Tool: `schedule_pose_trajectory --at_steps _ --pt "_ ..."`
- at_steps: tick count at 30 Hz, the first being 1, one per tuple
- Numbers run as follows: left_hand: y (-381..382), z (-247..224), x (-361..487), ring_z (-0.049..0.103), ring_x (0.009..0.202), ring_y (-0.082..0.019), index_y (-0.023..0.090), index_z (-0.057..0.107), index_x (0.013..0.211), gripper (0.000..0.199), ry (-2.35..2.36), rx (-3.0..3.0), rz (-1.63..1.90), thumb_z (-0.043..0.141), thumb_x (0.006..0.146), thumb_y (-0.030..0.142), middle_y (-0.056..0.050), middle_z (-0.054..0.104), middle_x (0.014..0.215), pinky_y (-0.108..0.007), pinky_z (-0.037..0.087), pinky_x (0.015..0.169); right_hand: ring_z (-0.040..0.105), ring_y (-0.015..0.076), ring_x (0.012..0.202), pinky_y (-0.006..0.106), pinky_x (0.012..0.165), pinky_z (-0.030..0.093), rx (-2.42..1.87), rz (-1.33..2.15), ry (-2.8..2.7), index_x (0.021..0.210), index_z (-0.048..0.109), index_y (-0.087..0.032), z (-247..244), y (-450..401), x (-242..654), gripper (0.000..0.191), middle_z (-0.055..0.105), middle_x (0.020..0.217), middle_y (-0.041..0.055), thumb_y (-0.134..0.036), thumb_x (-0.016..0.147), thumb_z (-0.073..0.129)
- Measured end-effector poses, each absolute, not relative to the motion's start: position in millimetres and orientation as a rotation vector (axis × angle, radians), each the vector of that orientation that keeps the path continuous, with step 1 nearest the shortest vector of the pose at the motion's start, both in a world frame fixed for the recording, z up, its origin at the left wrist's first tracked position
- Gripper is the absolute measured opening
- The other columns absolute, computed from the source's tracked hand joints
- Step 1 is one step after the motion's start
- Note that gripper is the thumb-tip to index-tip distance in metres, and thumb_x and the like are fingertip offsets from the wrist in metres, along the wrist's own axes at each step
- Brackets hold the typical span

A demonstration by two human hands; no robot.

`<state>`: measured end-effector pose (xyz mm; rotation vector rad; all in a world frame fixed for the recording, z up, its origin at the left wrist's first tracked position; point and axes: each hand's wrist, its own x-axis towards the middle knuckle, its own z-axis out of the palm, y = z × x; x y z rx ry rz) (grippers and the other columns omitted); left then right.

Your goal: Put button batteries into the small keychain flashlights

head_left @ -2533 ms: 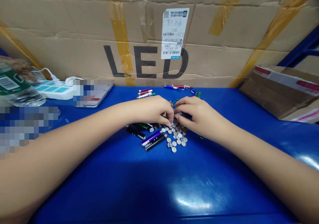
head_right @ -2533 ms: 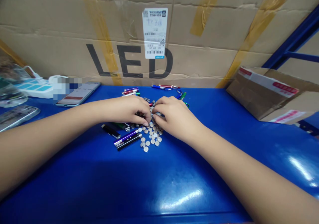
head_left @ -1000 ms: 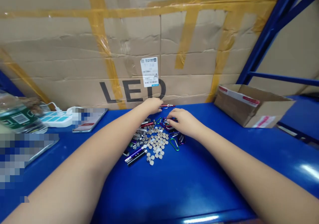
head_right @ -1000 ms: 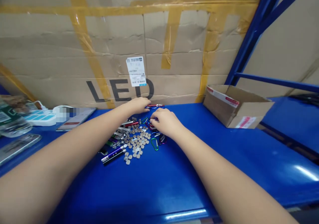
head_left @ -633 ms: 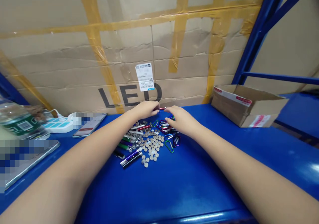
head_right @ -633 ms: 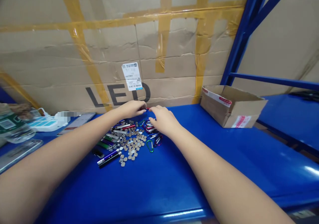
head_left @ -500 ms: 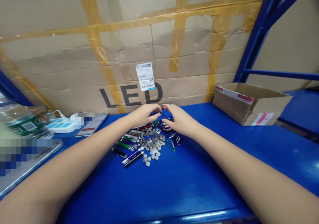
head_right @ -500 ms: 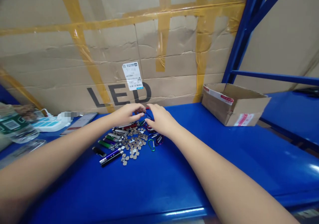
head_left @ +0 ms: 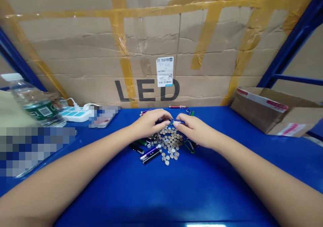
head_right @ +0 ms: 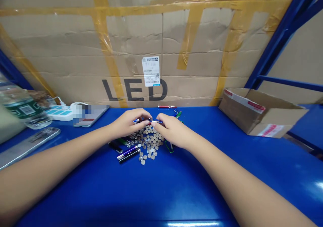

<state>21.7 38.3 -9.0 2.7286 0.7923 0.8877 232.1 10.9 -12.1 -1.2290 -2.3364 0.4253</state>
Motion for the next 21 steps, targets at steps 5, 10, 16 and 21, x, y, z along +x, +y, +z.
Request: schedule_pose_trajectory --at_steps 5,10,16,21 --pt "35 -8 23 0.061 0.084 -0.013 0.018 0.059 0.102 0.015 0.730 2.759 0.946 0.053 0.090 0.024 -0.004 0.066 0.094 -0.027 0.049 0.077 0.043 0.0145 0.057 0.027 0.056 0.032 -1.269 0.176 -2.432 0.074 0.036 -0.022 -16 9 230 0.029 0.051 0.067 0.0001 -0.042 0.094 0.030" --pt "32 -13 28 0.062 0.083 -0.012 0.017 0.060 0.102 0.016 0.731 2.694 1.037 0.056 0.088 0.022 -0.003 0.067 0.093 -0.024 0.050 0.073 0.048 0.0168 0.060 0.027 0.055 0.031 -1.402 0.038 -2.375 0.076 0.036 -0.022 -15 8 227 0.023 0.055 0.071 0.0033 -0.037 0.093 0.032" --pt "26 -17 36 0.063 0.074 -0.009 0.017 0.061 0.098 0.016 0.847 2.510 1.121 0.063 0.084 0.024 0.000 0.068 0.087 -0.019 0.050 0.065 0.051 0.0183 0.061 0.027 0.054 0.031 -1.530 -0.020 -2.365 0.078 0.037 -0.022 -12 6 224 0.021 0.057 0.072 0.0051 -0.033 0.094 0.031" --pt "21 -18 39 0.064 0.078 -0.011 0.018 0.065 0.097 0.014 0.857 2.552 1.155 0.062 0.083 0.019 -0.001 0.070 0.089 -0.022 0.051 0.072 0.043 0.0169 0.058 0.029 0.056 0.030 -1.502 0.116 -2.259 0.075 0.031 -0.023 -17 6 220 0.021 0.048 0.067 0.0017 -0.031 0.094 0.030"
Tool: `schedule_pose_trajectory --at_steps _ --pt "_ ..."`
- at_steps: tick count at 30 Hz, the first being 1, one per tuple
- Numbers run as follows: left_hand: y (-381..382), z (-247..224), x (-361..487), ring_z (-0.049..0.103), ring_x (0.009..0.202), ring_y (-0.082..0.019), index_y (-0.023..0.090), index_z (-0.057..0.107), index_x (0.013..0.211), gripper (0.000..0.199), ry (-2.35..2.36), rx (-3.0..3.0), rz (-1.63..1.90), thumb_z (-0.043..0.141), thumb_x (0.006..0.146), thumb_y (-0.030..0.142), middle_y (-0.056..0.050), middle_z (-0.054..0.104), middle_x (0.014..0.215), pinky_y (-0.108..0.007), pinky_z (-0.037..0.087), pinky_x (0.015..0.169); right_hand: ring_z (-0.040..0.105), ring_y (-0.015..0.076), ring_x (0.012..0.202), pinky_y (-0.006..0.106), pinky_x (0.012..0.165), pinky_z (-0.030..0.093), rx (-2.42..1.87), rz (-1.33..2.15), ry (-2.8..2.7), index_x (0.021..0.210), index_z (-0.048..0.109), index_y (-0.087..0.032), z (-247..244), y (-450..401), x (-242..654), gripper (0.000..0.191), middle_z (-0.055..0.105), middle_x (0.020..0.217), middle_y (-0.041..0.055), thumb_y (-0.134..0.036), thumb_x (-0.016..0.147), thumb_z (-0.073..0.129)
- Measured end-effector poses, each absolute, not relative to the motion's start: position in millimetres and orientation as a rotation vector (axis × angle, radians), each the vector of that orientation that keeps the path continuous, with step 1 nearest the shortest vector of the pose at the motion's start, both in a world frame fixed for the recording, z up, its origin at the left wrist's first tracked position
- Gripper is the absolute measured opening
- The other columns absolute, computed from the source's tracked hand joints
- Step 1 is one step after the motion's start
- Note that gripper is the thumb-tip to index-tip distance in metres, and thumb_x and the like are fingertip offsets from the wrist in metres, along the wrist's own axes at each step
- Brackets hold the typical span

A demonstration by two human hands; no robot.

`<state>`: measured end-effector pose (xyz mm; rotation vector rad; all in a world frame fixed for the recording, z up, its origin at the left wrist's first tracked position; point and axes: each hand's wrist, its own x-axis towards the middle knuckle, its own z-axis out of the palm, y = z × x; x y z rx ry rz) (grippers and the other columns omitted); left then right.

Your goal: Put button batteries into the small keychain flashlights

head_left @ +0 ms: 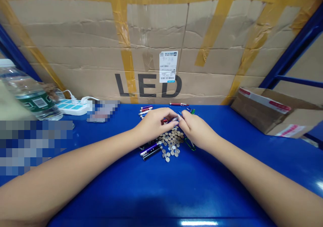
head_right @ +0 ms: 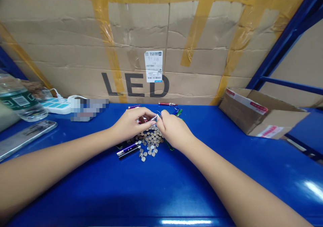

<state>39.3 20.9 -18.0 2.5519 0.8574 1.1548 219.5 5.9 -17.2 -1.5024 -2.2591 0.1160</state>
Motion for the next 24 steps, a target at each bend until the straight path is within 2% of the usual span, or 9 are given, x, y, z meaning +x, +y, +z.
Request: schedule_pose_trajectory --at_steps 6,13,18,21,24 --pt "18 -18 41 0.066 0.092 -0.014 0.016 0.063 0.112 0.026 0.885 2.584 1.253 0.057 0.087 0.018 -0.005 0.070 0.107 -0.026 0.053 0.083 0.037 0.0134 0.056 0.028 0.055 0.033 -1.224 0.654 -1.843 0.071 0.028 -0.024 -29 5 210 0.029 0.038 0.062 -0.0036 -0.038 0.096 0.026" --pt "19 -15 38 0.065 0.102 -0.016 0.010 0.058 0.119 0.032 0.846 2.786 1.293 0.055 0.090 0.020 -0.009 0.069 0.113 -0.026 0.053 0.089 0.035 0.0123 0.053 0.029 0.055 0.032 -1.073 0.637 -1.721 0.072 0.033 -0.024 -33 2 207 0.032 0.038 0.059 -0.0052 -0.046 0.096 0.031" --pt "19 -18 38 0.067 0.093 -0.018 0.014 0.064 0.107 0.023 0.559 3.269 1.134 0.045 0.093 0.015 -0.009 0.070 0.107 -0.032 0.055 0.081 0.030 0.0113 0.045 0.028 0.048 0.028 -1.009 0.874 -1.542 0.065 0.029 -0.024 -21 4 211 0.040 0.029 0.049 -0.0070 -0.047 0.098 0.026" --pt "18 -17 40 0.068 0.092 -0.018 0.013 0.063 0.107 0.022 0.587 3.224 1.072 0.046 0.093 0.017 -0.008 0.071 0.104 -0.031 0.054 0.080 0.034 0.0118 0.046 0.028 0.049 0.029 -1.124 0.703 -1.628 0.064 0.031 -0.024 -9 13 229 0.040 0.034 0.051 -0.0054 -0.047 0.097 0.029" --pt "21 -12 36 0.067 0.094 -0.016 0.015 0.060 0.110 0.022 0.845 2.978 1.077 0.052 0.092 0.022 -0.006 0.070 0.105 -0.028 0.053 0.083 0.048 0.0156 0.062 0.029 0.058 0.035 -1.315 0.357 -2.038 0.069 0.046 -0.022 -3 24 253 0.029 0.055 0.066 0.0009 -0.041 0.091 0.046"
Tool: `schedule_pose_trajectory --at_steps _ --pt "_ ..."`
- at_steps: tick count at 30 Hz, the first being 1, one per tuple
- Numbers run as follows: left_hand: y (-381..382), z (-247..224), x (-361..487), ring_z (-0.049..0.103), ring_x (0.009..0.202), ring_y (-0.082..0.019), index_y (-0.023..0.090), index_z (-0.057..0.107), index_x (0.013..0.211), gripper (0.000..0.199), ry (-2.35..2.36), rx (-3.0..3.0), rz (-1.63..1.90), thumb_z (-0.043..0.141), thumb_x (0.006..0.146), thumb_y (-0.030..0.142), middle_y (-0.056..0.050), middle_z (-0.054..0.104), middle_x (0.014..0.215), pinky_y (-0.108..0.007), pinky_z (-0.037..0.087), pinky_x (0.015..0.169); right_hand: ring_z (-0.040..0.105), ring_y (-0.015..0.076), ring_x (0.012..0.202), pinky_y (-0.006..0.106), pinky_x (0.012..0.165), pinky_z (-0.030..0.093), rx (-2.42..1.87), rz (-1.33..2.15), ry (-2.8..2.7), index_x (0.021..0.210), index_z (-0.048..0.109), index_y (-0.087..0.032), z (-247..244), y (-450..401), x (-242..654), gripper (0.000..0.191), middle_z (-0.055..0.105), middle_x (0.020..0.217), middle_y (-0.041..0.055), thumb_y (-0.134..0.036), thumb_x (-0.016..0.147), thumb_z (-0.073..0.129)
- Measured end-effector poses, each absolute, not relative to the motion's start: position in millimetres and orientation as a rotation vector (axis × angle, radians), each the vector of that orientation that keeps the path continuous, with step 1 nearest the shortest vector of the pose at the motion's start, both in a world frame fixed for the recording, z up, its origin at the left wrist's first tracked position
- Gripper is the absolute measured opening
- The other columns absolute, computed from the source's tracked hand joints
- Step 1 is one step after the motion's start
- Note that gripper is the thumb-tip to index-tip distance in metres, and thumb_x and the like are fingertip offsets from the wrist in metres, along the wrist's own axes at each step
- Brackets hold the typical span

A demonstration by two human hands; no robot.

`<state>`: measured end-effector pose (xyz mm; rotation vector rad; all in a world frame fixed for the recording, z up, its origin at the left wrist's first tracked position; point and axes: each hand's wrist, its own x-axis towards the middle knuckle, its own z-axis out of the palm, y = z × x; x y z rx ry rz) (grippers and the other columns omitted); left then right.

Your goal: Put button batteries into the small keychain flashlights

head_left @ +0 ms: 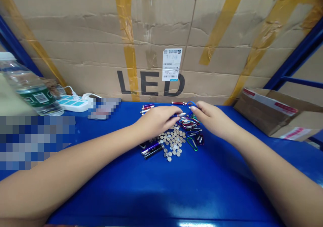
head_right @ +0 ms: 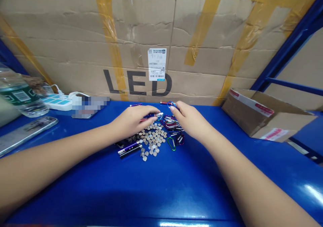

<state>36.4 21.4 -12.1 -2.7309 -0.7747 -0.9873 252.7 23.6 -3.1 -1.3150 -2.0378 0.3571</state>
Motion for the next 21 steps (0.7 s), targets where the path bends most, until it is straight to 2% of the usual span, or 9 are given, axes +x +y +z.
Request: schedule_pose_trajectory --at_steps 3,7,9,11,13,15,17,19,21 --pt "30 -10 28 0.066 0.095 -0.016 0.017 0.060 0.109 0.021 -0.989 -2.747 -1.031 0.054 0.090 0.025 -0.005 0.070 0.105 -0.028 0.052 0.082 0.056 0.0188 0.071 0.030 0.064 0.039 -1.382 0.276 -2.309 0.076 0.056 -0.021 -5 31 267 0.022 0.064 0.080 0.0047 -0.037 0.089 0.050" --pt "39 -14 21 0.065 0.095 -0.017 0.019 0.061 0.108 0.021 -1.085 -2.770 -0.970 0.055 0.089 0.026 -0.004 0.069 0.105 -0.031 0.050 0.081 0.059 0.0202 0.073 0.030 0.066 0.041 -1.446 0.281 -2.459 0.081 0.061 -0.021 -12 33 266 0.022 0.067 0.084 0.0070 -0.036 0.090 0.049" --pt "40 -15 21 0.065 0.094 -0.018 0.019 0.061 0.108 0.021 -1.082 -2.786 -0.956 0.055 0.089 0.026 -0.004 0.070 0.104 -0.031 0.050 0.081 0.059 0.0209 0.074 0.031 0.065 0.041 -1.525 0.270 -2.444 0.096 0.061 -0.019 -13 31 263 0.022 0.067 0.087 0.0089 -0.036 0.091 0.048" --pt "39 -15 22 0.065 0.093 -0.017 0.018 0.061 0.108 0.021 -1.062 -2.798 -0.969 0.055 0.089 0.026 -0.004 0.070 0.103 -0.030 0.050 0.081 0.059 0.0210 0.071 0.030 0.061 0.040 -1.589 0.250 -2.383 0.117 0.053 -0.016 -12 28 259 0.033 0.066 0.085 0.0093 -0.035 0.090 0.049" --pt "37 -13 24 0.065 0.094 -0.017 0.018 0.060 0.108 0.021 -1.010 -2.821 -0.991 0.056 0.089 0.026 -0.004 0.070 0.103 -0.029 0.050 0.081 0.058 0.0200 0.066 0.030 0.058 0.039 -1.548 0.243 -2.313 0.129 0.044 -0.016 -9 24 254 0.043 0.065 0.079 0.0068 -0.036 0.091 0.048" --pt "34 -12 25 0.065 0.094 -0.015 0.018 0.060 0.108 0.021 -0.916 -2.851 -1.003 0.057 0.089 0.024 -0.003 0.070 0.103 -0.027 0.050 0.082 0.058 0.0188 0.068 0.029 0.060 0.040 -1.400 0.283 -2.267 0.121 0.051 -0.018 -6 19 249 0.036 0.064 0.079 0.0049 -0.039 0.091 0.046" --pt "33 -13 26 0.065 0.093 -0.014 0.017 0.061 0.106 0.018 -0.822 -2.852 -1.026 0.058 0.089 0.023 -0.002 0.070 0.101 -0.025 0.050 0.082 0.058 0.0179 0.073 0.029 0.064 0.042 -1.263 0.362 -2.239 0.101 0.059 -0.020 -5 15 243 0.028 0.064 0.082 0.0041 -0.042 0.092 0.045" --pt "33 -14 26 0.065 0.090 -0.013 0.017 0.062 0.103 0.016 -0.742 -2.820 -1.043 0.059 0.089 0.023 -0.002 0.071 0.098 -0.025 0.050 0.079 0.056 0.0164 0.072 0.029 0.064 0.042 -1.210 0.494 -2.210 0.087 0.059 -0.020 -6 12 237 0.026 0.063 0.080 0.0030 -0.042 0.091 0.045" --pt "35 -17 24 0.065 0.086 -0.013 0.016 0.062 0.101 0.014 -0.627 -2.770 -1.037 0.057 0.090 0.023 -0.003 0.071 0.097 -0.025 0.049 0.077 0.053 0.0136 0.063 0.028 0.059 0.041 -1.206 0.742 -2.115 0.084 0.056 -0.020 -8 11 232 0.024 0.059 0.072 0.0006 -0.041 0.090 0.047"
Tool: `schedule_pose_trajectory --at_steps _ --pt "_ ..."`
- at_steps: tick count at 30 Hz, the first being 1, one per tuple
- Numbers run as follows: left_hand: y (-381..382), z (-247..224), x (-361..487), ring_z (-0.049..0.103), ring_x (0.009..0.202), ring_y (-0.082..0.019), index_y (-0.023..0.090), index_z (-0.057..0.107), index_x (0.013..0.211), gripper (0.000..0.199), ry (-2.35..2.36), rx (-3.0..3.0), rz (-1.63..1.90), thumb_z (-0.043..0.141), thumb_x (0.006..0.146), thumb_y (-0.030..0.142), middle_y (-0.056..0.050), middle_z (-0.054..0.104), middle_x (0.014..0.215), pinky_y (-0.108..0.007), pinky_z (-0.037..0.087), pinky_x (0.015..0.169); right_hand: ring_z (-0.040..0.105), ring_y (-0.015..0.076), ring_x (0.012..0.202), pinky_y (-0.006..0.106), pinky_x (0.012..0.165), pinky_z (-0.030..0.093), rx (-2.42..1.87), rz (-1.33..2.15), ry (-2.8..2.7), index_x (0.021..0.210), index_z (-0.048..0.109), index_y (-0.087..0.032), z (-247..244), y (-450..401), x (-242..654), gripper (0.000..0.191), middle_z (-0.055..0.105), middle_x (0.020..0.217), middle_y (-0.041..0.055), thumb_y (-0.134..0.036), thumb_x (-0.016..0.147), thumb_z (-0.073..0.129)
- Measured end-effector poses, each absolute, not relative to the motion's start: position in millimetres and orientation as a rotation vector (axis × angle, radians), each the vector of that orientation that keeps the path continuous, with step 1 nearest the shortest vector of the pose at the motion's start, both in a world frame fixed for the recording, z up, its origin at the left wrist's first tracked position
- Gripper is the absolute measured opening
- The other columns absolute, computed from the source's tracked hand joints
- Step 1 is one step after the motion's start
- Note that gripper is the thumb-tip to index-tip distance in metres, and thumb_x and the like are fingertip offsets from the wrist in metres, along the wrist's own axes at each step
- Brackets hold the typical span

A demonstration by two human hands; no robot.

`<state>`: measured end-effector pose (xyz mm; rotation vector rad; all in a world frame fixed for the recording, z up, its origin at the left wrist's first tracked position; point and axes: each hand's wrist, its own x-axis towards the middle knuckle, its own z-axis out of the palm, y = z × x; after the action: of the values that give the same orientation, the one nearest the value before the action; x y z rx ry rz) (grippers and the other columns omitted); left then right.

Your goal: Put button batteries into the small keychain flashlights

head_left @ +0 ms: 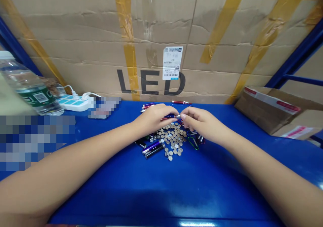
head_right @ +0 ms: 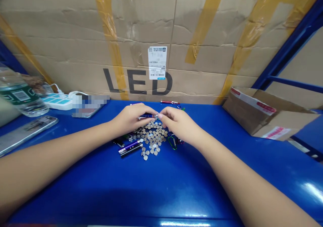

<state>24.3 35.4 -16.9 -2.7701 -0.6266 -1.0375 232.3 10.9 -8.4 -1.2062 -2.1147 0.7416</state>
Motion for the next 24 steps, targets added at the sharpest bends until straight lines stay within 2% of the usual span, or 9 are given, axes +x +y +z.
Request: schedule_pose_trajectory --at_steps 5,10,13,19,22,24 --pt "43 -25 19 0.064 0.089 -0.014 0.018 0.062 0.100 0.013 -0.372 -2.536 -0.973 0.051 0.094 0.022 -0.003 0.071 0.101 -0.028 0.046 0.077 0.042 0.0079 0.046 0.024 0.047 0.032 -1.140 1.447 -1.756 0.068 0.046 -0.018 -14 8 224 0.031 0.052 0.058 -0.0023 -0.040 0.090 0.046" --pt "41 -25 14 0.062 0.092 -0.015 0.020 0.062 0.108 0.020 -0.443 -2.504 -0.857 0.045 0.097 0.023 -0.003 0.070 0.107 -0.029 0.043 0.077 0.034 0.0067 0.040 0.022 0.042 0.025 -1.044 1.666 -1.500 0.069 0.045 -0.019 -14 4 218 0.022 0.046 0.050 -0.0055 -0.029 0.088 0.043" --pt "40 -24 12 0.062 0.094 -0.015 0.021 0.062 0.109 0.024 -0.425 -2.524 -0.813 0.041 0.098 0.023 -0.005 0.070 0.108 -0.029 0.043 0.077 0.027 0.0064 0.038 0.021 0.040 0.020 -1.036 1.773 -1.391 0.069 0.042 -0.020 -16 3 215 0.021 0.039 0.047 -0.0071 -0.029 0.087 0.042" --pt "42 -23 19 0.063 0.087 -0.017 0.016 0.060 0.112 0.030 -0.553 -2.608 -0.908 0.041 0.098 0.033 -0.008 0.071 0.096 -0.031 0.046 0.078 0.022 0.0048 0.039 0.021 0.040 0.015 -0.931 1.603 -1.358 0.069 0.039 -0.021 -22 2 207 0.015 0.034 0.051 -0.0091 -0.022 0.082 0.046" --pt "36 -16 25 0.062 0.091 -0.017 0.016 0.061 0.108 0.029 -0.760 -2.810 -0.942 0.041 0.097 0.032 -0.007 0.069 0.100 -0.030 0.047 0.081 0.024 0.0061 0.041 0.022 0.042 0.017 -0.971 1.446 -1.431 0.070 0.038 -0.021 -20 1 207 0.014 0.033 0.053 -0.0086 -0.022 0.082 0.044" --pt "32 -11 28 0.062 0.083 -0.015 0.017 0.063 0.100 0.026 -0.974 -3.012 -1.008 0.043 0.096 0.033 -0.004 0.069 0.091 -0.028 0.047 0.075 0.028 0.0076 0.045 0.023 0.044 0.021 -1.040 1.211 -1.597 0.070 0.039 -0.022 -16 0 211 0.015 0.036 0.055 -0.0074 -0.025 0.084 0.044"
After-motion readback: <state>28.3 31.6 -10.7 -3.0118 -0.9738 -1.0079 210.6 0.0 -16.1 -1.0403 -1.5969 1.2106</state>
